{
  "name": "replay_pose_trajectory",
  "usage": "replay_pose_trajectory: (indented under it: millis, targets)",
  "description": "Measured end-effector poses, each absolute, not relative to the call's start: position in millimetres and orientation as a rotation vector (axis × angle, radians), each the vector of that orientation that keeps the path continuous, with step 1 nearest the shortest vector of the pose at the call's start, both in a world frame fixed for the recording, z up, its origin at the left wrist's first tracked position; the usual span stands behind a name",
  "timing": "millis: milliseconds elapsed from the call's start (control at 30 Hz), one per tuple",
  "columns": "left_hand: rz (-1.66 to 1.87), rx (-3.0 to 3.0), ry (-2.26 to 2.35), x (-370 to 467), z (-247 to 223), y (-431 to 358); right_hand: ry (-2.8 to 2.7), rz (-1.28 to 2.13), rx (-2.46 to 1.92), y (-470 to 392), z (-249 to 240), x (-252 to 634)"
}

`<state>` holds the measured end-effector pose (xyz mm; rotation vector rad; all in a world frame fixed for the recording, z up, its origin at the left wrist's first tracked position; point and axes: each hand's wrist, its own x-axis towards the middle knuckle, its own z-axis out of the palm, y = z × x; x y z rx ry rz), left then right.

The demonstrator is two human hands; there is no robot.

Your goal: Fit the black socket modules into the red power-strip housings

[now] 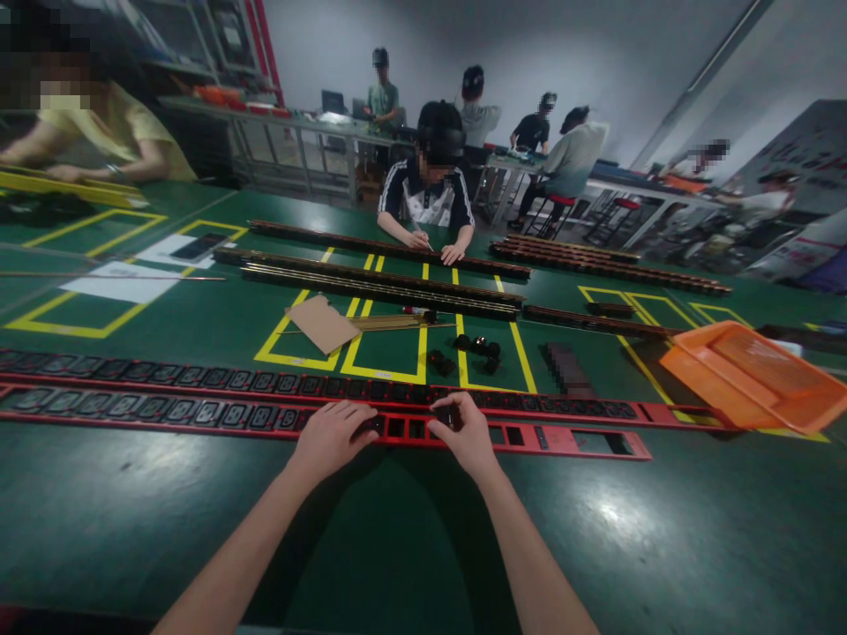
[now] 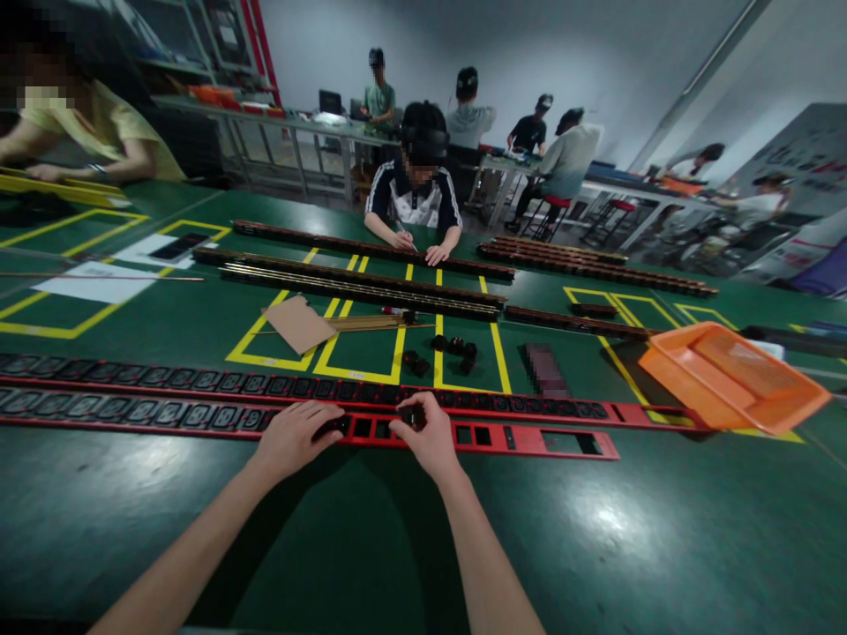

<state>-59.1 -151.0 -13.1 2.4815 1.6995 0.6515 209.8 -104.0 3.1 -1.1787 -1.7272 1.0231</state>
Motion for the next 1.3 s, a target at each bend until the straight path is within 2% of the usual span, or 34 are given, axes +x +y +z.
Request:
replay_pose_trajectory:
  millis: [167, 700, 1300]
  targets:
    - [0.622, 2.485, 1.721, -59.4, -14.0, -151.0, -1.872, 1.037, -1.091, -107.9, 8.9, 189.7]
    - [0.641, 2.506, 1.745, -53.6, -9.2, -154.4, -1.670, 1.279, -0.894, -107.0, -0.8, 186.9]
    - [0.619, 2.454, 1.763, -48.8, -1.5, -156.2, -1.969, 0.852, -0.988, -118.8, -3.4, 173.9]
